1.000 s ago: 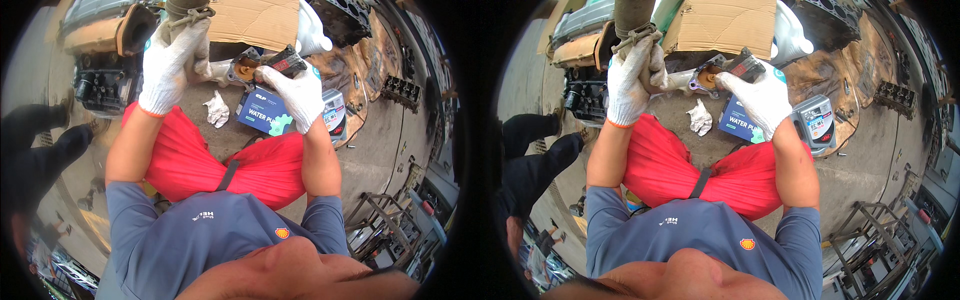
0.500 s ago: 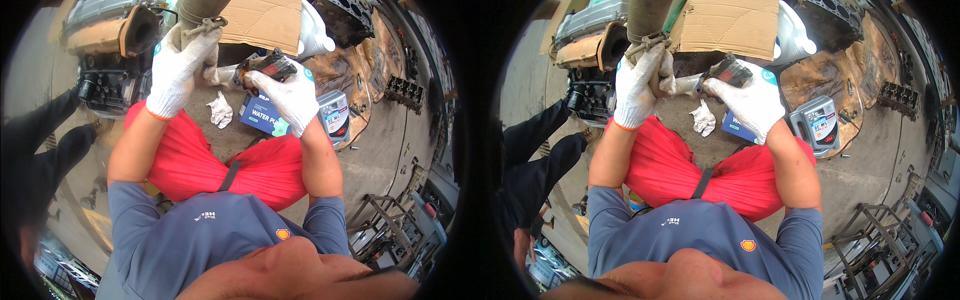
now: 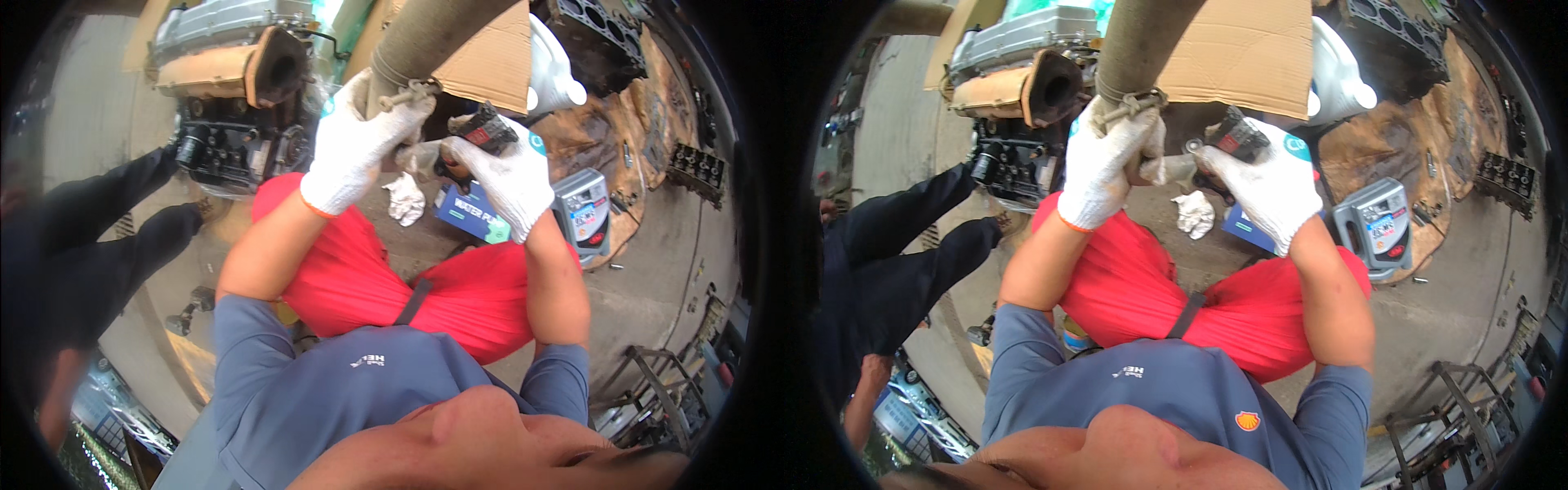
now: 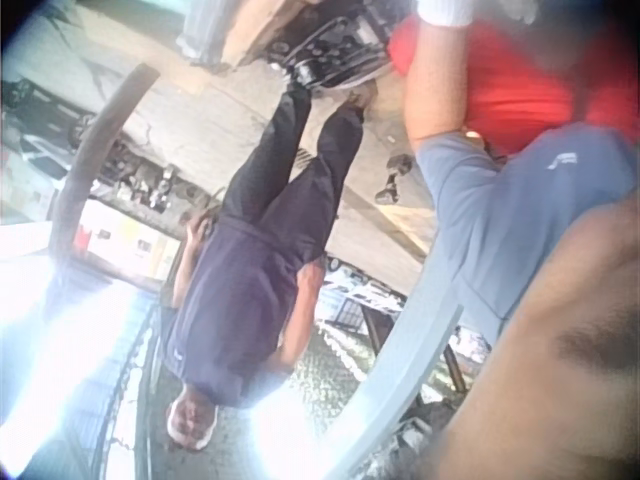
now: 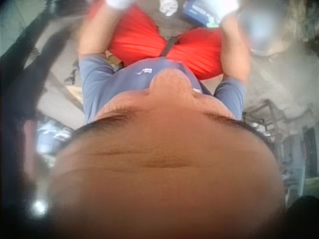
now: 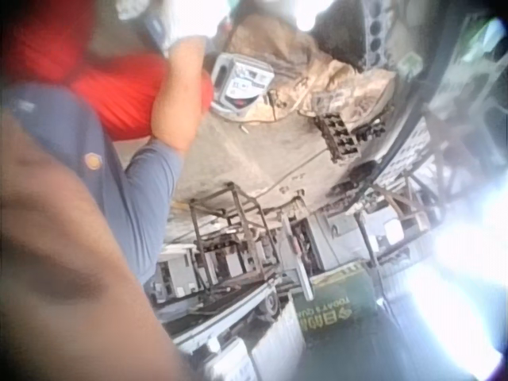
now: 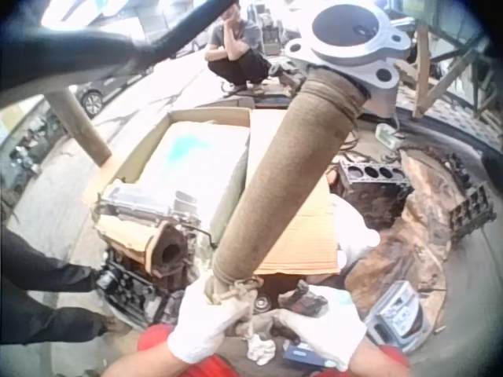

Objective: The person is cleaning engine parts using a cloth and a container of small metal pieces. They wipe the parts and handle the metal pieces, organizing them in a container.

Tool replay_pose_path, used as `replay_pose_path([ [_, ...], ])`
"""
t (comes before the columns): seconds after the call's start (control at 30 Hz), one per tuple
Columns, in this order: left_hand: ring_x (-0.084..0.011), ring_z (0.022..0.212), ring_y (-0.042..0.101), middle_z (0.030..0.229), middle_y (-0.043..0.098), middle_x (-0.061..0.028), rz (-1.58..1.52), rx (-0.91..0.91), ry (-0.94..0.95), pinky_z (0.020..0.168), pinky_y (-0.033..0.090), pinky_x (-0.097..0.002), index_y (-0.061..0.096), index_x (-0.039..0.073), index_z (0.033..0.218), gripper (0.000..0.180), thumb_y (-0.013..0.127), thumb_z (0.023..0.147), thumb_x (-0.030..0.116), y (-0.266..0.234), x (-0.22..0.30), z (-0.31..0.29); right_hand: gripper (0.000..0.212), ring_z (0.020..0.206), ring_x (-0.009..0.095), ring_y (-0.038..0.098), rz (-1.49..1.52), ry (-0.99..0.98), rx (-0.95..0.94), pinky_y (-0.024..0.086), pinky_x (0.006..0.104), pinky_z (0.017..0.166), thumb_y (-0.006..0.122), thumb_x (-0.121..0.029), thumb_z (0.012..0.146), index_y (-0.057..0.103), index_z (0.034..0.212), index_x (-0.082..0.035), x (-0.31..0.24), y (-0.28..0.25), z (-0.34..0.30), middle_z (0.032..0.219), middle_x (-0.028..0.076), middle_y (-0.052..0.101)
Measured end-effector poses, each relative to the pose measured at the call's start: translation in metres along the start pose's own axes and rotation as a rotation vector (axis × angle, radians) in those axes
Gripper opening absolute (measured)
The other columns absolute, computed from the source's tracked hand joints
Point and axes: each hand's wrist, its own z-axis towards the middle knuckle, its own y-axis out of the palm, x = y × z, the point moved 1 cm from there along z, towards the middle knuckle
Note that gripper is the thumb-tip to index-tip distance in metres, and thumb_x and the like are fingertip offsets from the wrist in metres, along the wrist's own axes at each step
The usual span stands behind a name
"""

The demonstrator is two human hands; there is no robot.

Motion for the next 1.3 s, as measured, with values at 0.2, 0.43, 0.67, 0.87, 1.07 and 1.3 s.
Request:
replay_pose_path([
  [0.2,-0.0143,0.068,0.062,0.084,0.065,-0.0077,0.010,0.058,-0.053,0.057,0.052,-0.0294,0.062,-0.001,0.123,0.031,0.073,0.097,0.012,0.011,-0.003,-0.005,0.029,0.077,0.020,0.071,-0.196,0.049,0.027,0.055,0.0339,0.075,0.082,-0.031,0.090,0.076,0.098,-0.003,0.013,-0.011,0.008,0.084,0.011,0.075],
  [0.43,-0.0180,0.058,0.059,0.077,0.061,-0.0098,-0.035,-0.036,-0.289,0.049,0.051,-0.0330,0.059,-0.002,0.124,0.034,0.074,0.097,0.013,0.006,-0.033,-0.013,0.032,0.088,0.013,0.072,-0.047,0.035,0.338,0.056,0.0296,0.085,0.083,-0.029,0.090,0.078,0.106,-0.002,0.036,-0.070,0.026,0.095,0.007,0.080],
  [0.67,-0.0164,0.054,0.055,0.079,0.061,-0.0088,0.105,0.008,-0.379,0.048,0.050,-0.0326,0.058,-0.003,0.125,0.031,0.069,0.101,0.014,0.000,-0.056,-0.007,0.032,0.091,0.015,0.073,0.009,-0.022,0.202,0.056,0.0311,0.086,0.079,-0.030,0.094,0.079,0.109,-0.002,0.046,-0.078,0.038,0.100,0.009,0.081],
  [0.87,-0.0197,0.052,0.055,0.075,0.057,-0.0092,0.045,0.049,-0.344,0.046,0.049,-0.0339,0.056,0.000,0.124,0.029,0.062,0.107,0.022,-0.002,-0.040,0.003,0.027,0.090,0.013,0.073,0.072,-0.039,0.155,0.056,0.0306,0.086,0.078,-0.028,0.095,0.079,0.107,-0.004,0.053,-0.077,0.043,0.097,0.007,0.081],
  [1.07,-0.0172,0.051,0.052,0.073,0.053,-0.0068,-0.076,0.030,-0.208,0.046,0.050,-0.0339,0.057,0.003,0.126,0.032,0.055,0.111,0.032,-0.010,-0.032,0.009,0.031,0.089,0.012,0.074,0.102,0.007,-0.004,0.057,0.0303,0.085,0.082,-0.030,0.090,0.079,0.108,-0.005,0.047,-0.065,0.034,0.095,0.006,0.081],
  [1.3,-0.0174,0.052,0.051,0.076,0.055,-0.0080,-0.025,0.045,-0.107,0.049,0.050,-0.0351,0.055,0.003,0.128,0.034,0.059,0.110,0.031,-0.013,-0.031,0.007,0.036,0.091,0.023,0.075,-0.098,0.027,-0.189,0.057,0.0345,0.085,0.083,-0.031,0.089,0.078,0.114,-0.006,0.031,-0.035,0.020,0.101,0.012,0.080],
])
